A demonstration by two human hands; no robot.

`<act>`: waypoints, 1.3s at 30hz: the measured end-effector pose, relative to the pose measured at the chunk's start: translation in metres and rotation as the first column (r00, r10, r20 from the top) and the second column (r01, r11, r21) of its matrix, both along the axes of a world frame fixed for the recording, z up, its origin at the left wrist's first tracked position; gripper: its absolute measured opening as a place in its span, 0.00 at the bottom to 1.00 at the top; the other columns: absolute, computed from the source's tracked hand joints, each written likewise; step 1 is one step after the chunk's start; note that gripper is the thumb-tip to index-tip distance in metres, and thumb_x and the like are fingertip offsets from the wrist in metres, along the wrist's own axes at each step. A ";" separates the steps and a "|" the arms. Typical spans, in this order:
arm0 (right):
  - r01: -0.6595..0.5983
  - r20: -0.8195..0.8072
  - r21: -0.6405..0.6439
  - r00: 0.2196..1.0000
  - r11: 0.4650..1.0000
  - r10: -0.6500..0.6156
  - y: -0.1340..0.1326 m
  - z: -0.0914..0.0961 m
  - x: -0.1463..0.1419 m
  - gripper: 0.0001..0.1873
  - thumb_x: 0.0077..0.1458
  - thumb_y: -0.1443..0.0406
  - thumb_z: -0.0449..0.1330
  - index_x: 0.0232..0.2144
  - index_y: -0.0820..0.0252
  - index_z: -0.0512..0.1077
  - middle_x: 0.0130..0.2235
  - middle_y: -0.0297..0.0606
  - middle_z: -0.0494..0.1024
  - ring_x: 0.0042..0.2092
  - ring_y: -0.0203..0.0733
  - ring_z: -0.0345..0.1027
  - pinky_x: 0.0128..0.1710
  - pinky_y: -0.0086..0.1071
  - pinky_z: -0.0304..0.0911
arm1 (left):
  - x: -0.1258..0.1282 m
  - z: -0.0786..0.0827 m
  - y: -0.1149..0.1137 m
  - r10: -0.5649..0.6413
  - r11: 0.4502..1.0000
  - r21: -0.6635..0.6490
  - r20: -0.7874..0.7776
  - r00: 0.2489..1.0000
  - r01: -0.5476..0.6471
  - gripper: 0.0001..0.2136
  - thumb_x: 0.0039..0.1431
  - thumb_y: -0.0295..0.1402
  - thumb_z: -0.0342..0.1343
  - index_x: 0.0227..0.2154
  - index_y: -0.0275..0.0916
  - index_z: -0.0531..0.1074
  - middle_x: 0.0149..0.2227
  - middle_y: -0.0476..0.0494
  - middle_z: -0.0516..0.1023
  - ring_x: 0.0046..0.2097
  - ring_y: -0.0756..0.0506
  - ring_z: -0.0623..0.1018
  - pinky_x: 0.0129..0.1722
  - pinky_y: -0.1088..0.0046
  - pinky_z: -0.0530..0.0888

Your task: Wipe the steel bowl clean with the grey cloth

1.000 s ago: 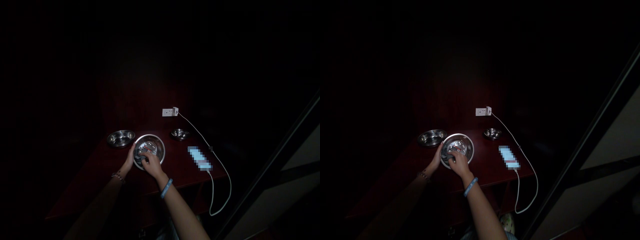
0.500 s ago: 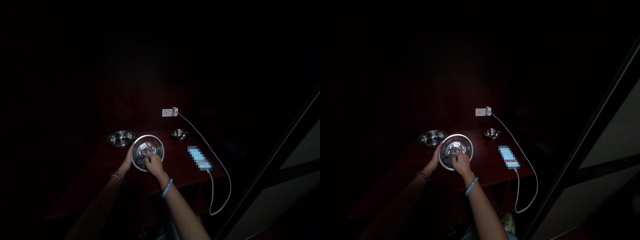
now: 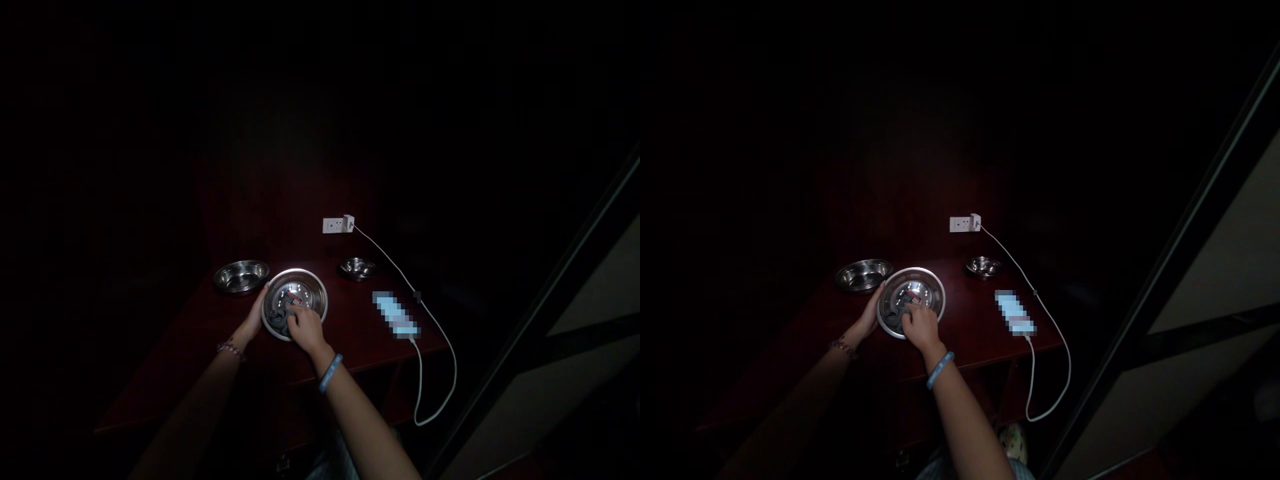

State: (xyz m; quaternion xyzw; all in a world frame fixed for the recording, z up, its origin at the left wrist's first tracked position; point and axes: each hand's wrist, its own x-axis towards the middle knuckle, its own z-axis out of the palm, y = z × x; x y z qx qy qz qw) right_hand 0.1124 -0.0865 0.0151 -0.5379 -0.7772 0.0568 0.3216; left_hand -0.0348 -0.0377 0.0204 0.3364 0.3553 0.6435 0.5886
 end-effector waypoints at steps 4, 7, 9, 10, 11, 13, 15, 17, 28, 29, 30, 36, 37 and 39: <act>-0.014 0.024 0.030 1.000 0.999 0.014 -0.003 0.000 -0.001 0.16 0.63 0.69 0.55 0.47 0.57 0.80 0.50 0.41 0.84 0.51 0.45 0.78 0.53 0.33 0.70 | -0.003 0.001 -0.005 -0.037 0.999 0.026 -0.015 0.999 0.038 0.24 0.47 0.52 0.67 0.40 0.37 0.81 0.48 0.33 0.85 0.61 0.33 0.77 0.65 0.58 0.68; -0.016 0.028 0.031 0.999 0.999 0.015 -0.005 0.000 -0.001 0.17 0.63 0.69 0.55 0.48 0.57 0.80 0.50 0.42 0.84 0.52 0.45 0.78 0.54 0.33 0.70 | -0.003 0.001 -0.007 -0.024 1.000 0.018 -0.002 1.000 0.024 0.21 0.50 0.49 0.66 0.40 0.38 0.81 0.48 0.35 0.85 0.61 0.34 0.76 0.66 0.59 0.68; -0.012 0.024 0.031 1.000 0.999 0.012 -0.005 0.000 -0.001 0.17 0.63 0.69 0.55 0.49 0.58 0.80 0.51 0.42 0.84 0.53 0.45 0.78 0.55 0.34 0.70 | -0.002 0.002 -0.008 -0.033 0.999 -0.005 -0.003 0.999 0.033 0.17 0.53 0.46 0.64 0.38 0.38 0.81 0.47 0.36 0.86 0.61 0.34 0.77 0.65 0.60 0.68; -0.008 0.021 0.032 1.000 0.999 0.008 -0.005 0.000 0.000 0.17 0.63 0.69 0.55 0.49 0.58 0.80 0.51 0.42 0.84 0.53 0.45 0.78 0.55 0.34 0.70 | -0.002 0.002 -0.009 -0.045 0.999 -0.019 -0.010 0.999 0.045 0.15 0.54 0.44 0.64 0.38 0.38 0.82 0.46 0.36 0.86 0.60 0.34 0.77 0.64 0.60 0.68; -0.003 0.017 0.033 1.000 0.999 0.003 -0.005 0.000 0.000 0.17 0.63 0.69 0.55 0.49 0.58 0.80 0.51 0.42 0.84 0.54 0.46 0.77 0.56 0.35 0.69 | -0.002 0.002 -0.009 -0.062 0.998 -0.030 -0.022 0.998 0.062 0.14 0.55 0.42 0.63 0.38 0.38 0.82 0.45 0.37 0.86 0.59 0.34 0.78 0.63 0.59 0.69; 0.003 0.010 0.031 1.000 1.000 -0.003 -0.005 0.000 0.000 0.17 0.62 0.69 0.55 0.49 0.58 0.80 0.51 0.43 0.84 0.54 0.46 0.77 0.56 0.35 0.70 | -0.001 0.002 -0.011 -0.094 0.994 -0.051 -0.043 0.995 0.092 0.12 0.56 0.40 0.63 0.38 0.38 0.82 0.44 0.36 0.87 0.56 0.34 0.80 0.61 0.58 0.71; -0.004 0.004 0.032 1.000 0.999 0.004 -0.005 -0.001 0.001 0.18 0.62 0.70 0.55 0.49 0.58 0.80 0.51 0.42 0.84 0.54 0.46 0.77 0.56 0.35 0.70 | -0.001 0.002 -0.013 -0.101 0.993 -0.060 -0.049 0.994 0.098 0.11 0.56 0.38 0.63 0.38 0.38 0.82 0.42 0.35 0.87 0.54 0.33 0.81 0.58 0.58 0.73; -0.025 0.004 0.041 1.000 0.999 0.025 -0.005 0.000 0.001 0.18 0.62 0.70 0.55 0.48 0.57 0.80 0.51 0.41 0.84 0.54 0.46 0.78 0.56 0.35 0.70 | -0.002 0.001 -0.016 -0.071 0.996 -0.052 -0.034 0.997 0.069 0.10 0.53 0.37 0.64 0.37 0.38 0.82 0.41 0.36 0.87 0.52 0.33 0.82 0.56 0.58 0.74; -0.083 0.100 0.084 0.992 0.993 0.074 -0.010 0.002 -0.001 0.15 0.61 0.69 0.54 0.45 0.59 0.80 0.50 0.45 0.84 0.52 0.45 0.77 0.54 0.34 0.69 | -0.002 -0.003 -0.028 0.049 0.999 0.002 -0.036 0.998 -0.049 0.14 0.40 0.31 0.67 0.34 0.35 0.78 0.36 0.39 0.86 0.43 0.39 0.84 0.50 0.62 0.77; -0.088 0.108 0.089 0.991 0.992 0.078 -0.010 0.002 -0.001 0.15 0.61 0.69 0.54 0.45 0.59 0.80 0.50 0.44 0.84 0.52 0.45 0.77 0.55 0.34 0.69 | -0.002 -0.004 -0.028 0.058 0.998 0.002 -0.032 0.998 -0.058 0.14 0.40 0.31 0.67 0.34 0.34 0.78 0.36 0.40 0.86 0.42 0.39 0.84 0.50 0.62 0.77; -0.093 0.115 0.092 0.990 0.991 0.082 -0.011 0.002 -0.001 0.15 0.61 0.69 0.54 0.45 0.59 0.79 0.50 0.44 0.84 0.52 0.45 0.77 0.55 0.34 0.69 | -0.002 -0.005 -0.028 0.067 0.998 0.002 -0.031 0.997 -0.067 0.14 0.40 0.31 0.66 0.34 0.34 0.79 0.36 0.40 0.86 0.42 0.40 0.84 0.50 0.63 0.77; -0.097 0.168 0.100 0.983 0.990 0.079 -0.012 0.004 -0.002 0.15 0.62 0.69 0.54 0.46 0.62 0.79 0.50 0.48 0.83 0.52 0.47 0.77 0.55 0.37 0.68 | -0.001 -0.013 -0.023 0.146 0.989 0.028 -0.050 0.988 -0.145 0.18 0.38 0.34 0.68 0.36 0.34 0.79 0.35 0.40 0.85 0.44 0.39 0.83 0.55 0.59 0.74; -0.090 0.171 0.104 0.983 0.990 0.071 -0.012 0.004 -0.002 0.15 0.62 0.69 0.54 0.46 0.62 0.79 0.50 0.48 0.83 0.52 0.47 0.77 0.56 0.37 0.68 | -0.001 -0.014 -0.022 0.164 0.986 0.036 -0.053 0.985 -0.162 0.18 0.38 0.34 0.68 0.35 0.34 0.79 0.35 0.40 0.85 0.44 0.38 0.83 0.56 0.58 0.73; -0.074 0.171 0.109 0.984 0.991 0.055 -0.012 0.004 -0.003 0.15 0.63 0.68 0.54 0.46 0.61 0.79 0.49 0.48 0.83 0.52 0.47 0.77 0.56 0.37 0.67 | 0.000 -0.016 -0.021 0.200 0.979 0.055 -0.057 0.978 -0.197 0.15 0.38 0.33 0.67 0.33 0.36 0.79 0.34 0.41 0.85 0.46 0.37 0.83 0.57 0.57 0.73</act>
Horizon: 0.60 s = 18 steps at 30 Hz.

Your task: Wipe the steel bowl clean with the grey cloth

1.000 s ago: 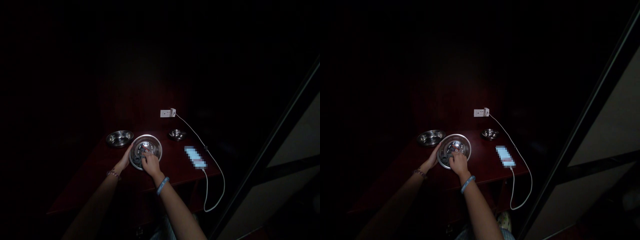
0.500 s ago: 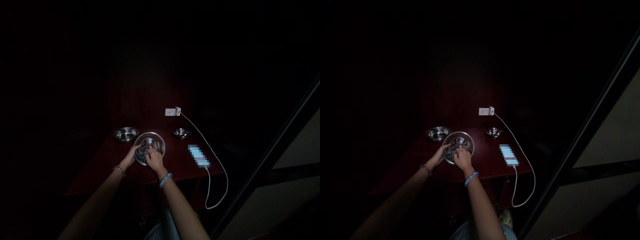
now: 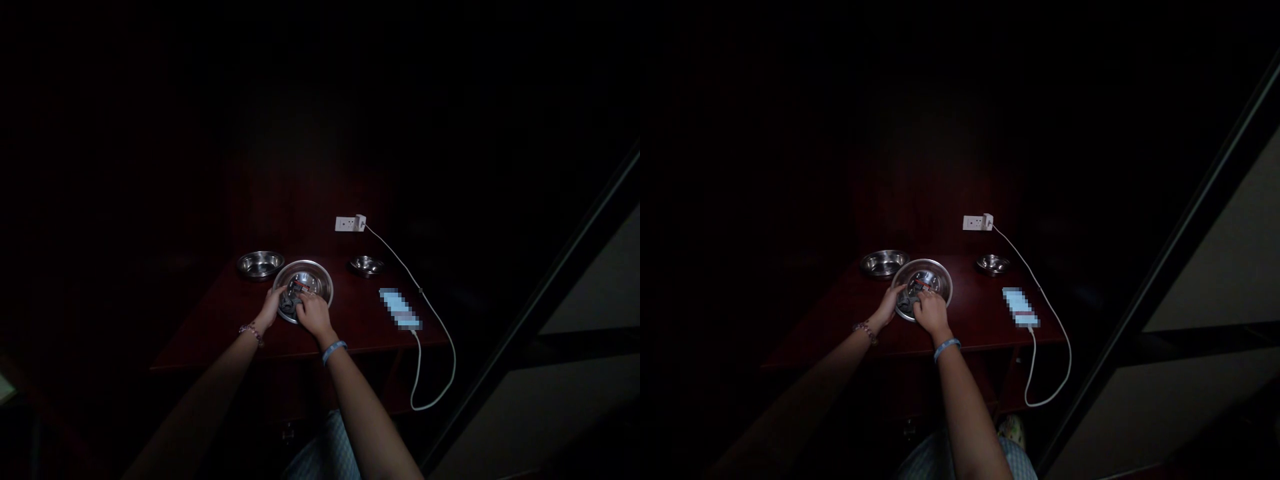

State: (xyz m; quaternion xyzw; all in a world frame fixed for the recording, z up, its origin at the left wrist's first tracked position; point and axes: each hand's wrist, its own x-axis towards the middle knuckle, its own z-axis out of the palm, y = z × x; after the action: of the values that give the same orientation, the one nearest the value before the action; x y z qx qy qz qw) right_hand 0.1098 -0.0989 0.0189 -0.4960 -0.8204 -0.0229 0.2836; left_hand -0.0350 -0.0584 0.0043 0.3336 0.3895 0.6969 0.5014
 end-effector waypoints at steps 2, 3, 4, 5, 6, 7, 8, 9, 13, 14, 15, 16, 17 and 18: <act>0.008 -0.002 -0.002 1.000 1.000 -0.008 -0.001 0.000 0.000 0.15 0.63 0.69 0.53 0.46 0.62 0.79 0.49 0.49 0.83 0.52 0.48 0.76 0.56 0.37 0.67 | 0.001 -0.001 0.001 0.046 0.999 -0.004 -0.016 0.999 -0.046 0.11 0.39 0.32 0.67 0.30 0.37 0.79 0.33 0.42 0.85 0.48 0.36 0.82 0.58 0.57 0.73; 0.009 -0.005 -0.002 1.000 1.000 -0.009 -0.001 0.000 0.000 0.15 0.62 0.69 0.54 0.46 0.62 0.79 0.49 0.49 0.83 0.52 0.48 0.76 0.56 0.37 0.67 | 0.001 -0.001 0.000 0.063 0.998 -0.008 -0.020 0.998 -0.063 0.10 0.40 0.31 0.66 0.29 0.38 0.79 0.32 0.43 0.85 0.48 0.36 0.82 0.58 0.57 0.73; 0.009 -0.009 -0.002 1.000 1.000 -0.009 -0.002 0.000 0.000 0.15 0.62 0.69 0.54 0.46 0.62 0.79 0.49 0.49 0.83 0.52 0.48 0.76 0.56 0.37 0.67 | 0.001 -0.002 0.000 0.072 0.997 -0.010 -0.020 0.997 -0.072 0.09 0.41 0.31 0.66 0.29 0.38 0.79 0.32 0.43 0.85 0.49 0.35 0.82 0.58 0.57 0.73; 0.010 -0.015 -0.001 1.000 1.000 -0.010 -0.003 0.000 0.000 0.16 0.62 0.69 0.54 0.46 0.62 0.79 0.50 0.48 0.83 0.53 0.48 0.76 0.56 0.37 0.67 | 0.002 -0.002 0.000 0.073 0.997 -0.009 -0.017 0.997 -0.074 0.08 0.41 0.30 0.66 0.29 0.38 0.79 0.32 0.43 0.85 0.49 0.35 0.82 0.58 0.57 0.73; 0.010 -0.020 0.001 1.000 1.000 -0.010 -0.004 0.000 0.000 0.16 0.62 0.69 0.54 0.47 0.61 0.79 0.50 0.48 0.83 0.53 0.47 0.76 0.56 0.37 0.67 | 0.002 -0.002 0.000 0.068 0.998 -0.008 -0.013 0.998 -0.069 0.08 0.42 0.30 0.66 0.29 0.38 0.79 0.31 0.43 0.85 0.49 0.35 0.82 0.58 0.57 0.73; 0.012 -0.025 0.002 1.000 1.000 -0.012 -0.004 0.000 0.001 0.16 0.62 0.69 0.54 0.47 0.61 0.79 0.50 0.48 0.83 0.53 0.47 0.76 0.56 0.37 0.67 | 0.002 -0.002 -0.001 0.063 0.998 -0.007 -0.009 0.998 -0.063 0.08 0.42 0.31 0.66 0.29 0.38 0.79 0.31 0.43 0.85 0.48 0.36 0.82 0.58 0.57 0.73; 0.016 -0.028 0.003 0.999 1.000 -0.016 -0.005 0.000 0.001 0.16 0.62 0.69 0.54 0.47 0.61 0.79 0.50 0.47 0.83 0.53 0.47 0.76 0.56 0.36 0.67 | 0.002 -0.002 -0.001 0.059 0.998 -0.007 -0.003 0.998 -0.059 0.08 0.42 0.31 0.67 0.29 0.38 0.79 0.31 0.43 0.84 0.48 0.36 0.82 0.58 0.57 0.73; 0.021 -0.030 0.003 0.999 1.000 -0.021 -0.005 0.000 0.001 0.16 0.62 0.69 0.54 0.46 0.61 0.79 0.50 0.47 0.83 0.53 0.47 0.76 0.56 0.36 0.67 | 0.002 -0.003 -0.001 0.059 0.998 -0.011 0.002 0.998 -0.059 0.09 0.41 0.32 0.68 0.28 0.38 0.79 0.30 0.44 0.84 0.47 0.36 0.83 0.58 0.57 0.73; 0.028 -0.034 -0.001 0.999 1.000 -0.028 -0.005 0.001 0.001 0.15 0.62 0.69 0.54 0.45 0.61 0.79 0.50 0.47 0.83 0.53 0.47 0.76 0.56 0.36 0.67 | 0.002 -0.006 0.001 0.036 0.999 -0.005 -0.006 0.999 -0.036 0.12 0.40 0.36 0.70 0.29 0.36 0.79 0.30 0.43 0.84 0.44 0.37 0.83 0.56 0.57 0.73; 0.022 -0.037 -0.002 0.999 1.000 -0.022 -0.005 0.001 0.001 0.15 0.62 0.70 0.54 0.45 0.61 0.79 0.50 0.47 0.83 0.53 0.47 0.76 0.56 0.35 0.67 | 0.002 -0.007 0.002 0.034 0.999 0.000 -0.013 0.999 -0.034 0.12 0.41 0.37 0.69 0.29 0.36 0.79 0.31 0.43 0.84 0.44 0.37 0.83 0.56 0.58 0.73; 0.017 -0.039 -0.003 0.999 1.000 -0.017 -0.005 0.001 0.001 0.15 0.62 0.70 0.54 0.44 0.62 0.79 0.50 0.46 0.83 0.53 0.47 0.76 0.56 0.35 0.67 | 0.002 -0.008 0.002 0.039 0.999 -0.004 -0.017 0.999 -0.039 0.12 0.41 0.37 0.69 0.29 0.36 0.79 0.31 0.42 0.85 0.44 0.37 0.83 0.55 0.58 0.73; 0.010 -0.038 -0.003 0.999 1.000 -0.010 -0.005 0.001 0.001 0.15 0.62 0.71 0.54 0.45 0.62 0.79 0.50 0.46 0.83 0.53 0.47 0.76 0.56 0.34 0.67 | 0.001 -0.009 0.003 0.047 0.999 -0.012 -0.019 0.999 -0.048 0.11 0.42 0.36 0.68 0.29 0.37 0.80 0.32 0.41 0.85 0.44 0.37 0.83 0.54 0.59 0.74; 0.004 -0.037 -0.002 0.999 1.000 -0.004 -0.006 0.000 0.001 0.15 0.62 0.71 0.54 0.45 0.62 0.79 0.50 0.45 0.83 0.53 0.47 0.76 0.56 0.34 0.67 | 0.001 -0.010 0.004 0.044 0.999 -0.013 -0.023 0.999 -0.045 0.10 0.43 0.36 0.68 0.29 0.37 0.80 0.33 0.41 0.85 0.44 0.37 0.83 0.54 0.60 0.74; 0.001 -0.033 -0.001 0.999 1.000 -0.001 -0.006 0.000 0.000 0.15 0.62 0.71 0.54 0.45 0.62 0.79 0.50 0.45 0.83 0.53 0.47 0.76 0.55 0.33 0.67 | 0.001 -0.011 0.005 0.044 0.999 -0.016 -0.025 0.999 -0.045 0.10 0.44 0.36 0.67 0.30 0.37 0.80 0.34 0.41 0.86 0.44 0.37 0.83 0.54 0.60 0.74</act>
State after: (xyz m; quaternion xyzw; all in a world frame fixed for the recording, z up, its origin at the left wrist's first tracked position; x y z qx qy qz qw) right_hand 0.1102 -0.1053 0.0193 -0.4969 -0.8153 -0.0143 0.2970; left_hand -0.0345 -0.0534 -0.0066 0.3292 0.4089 0.7003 0.4837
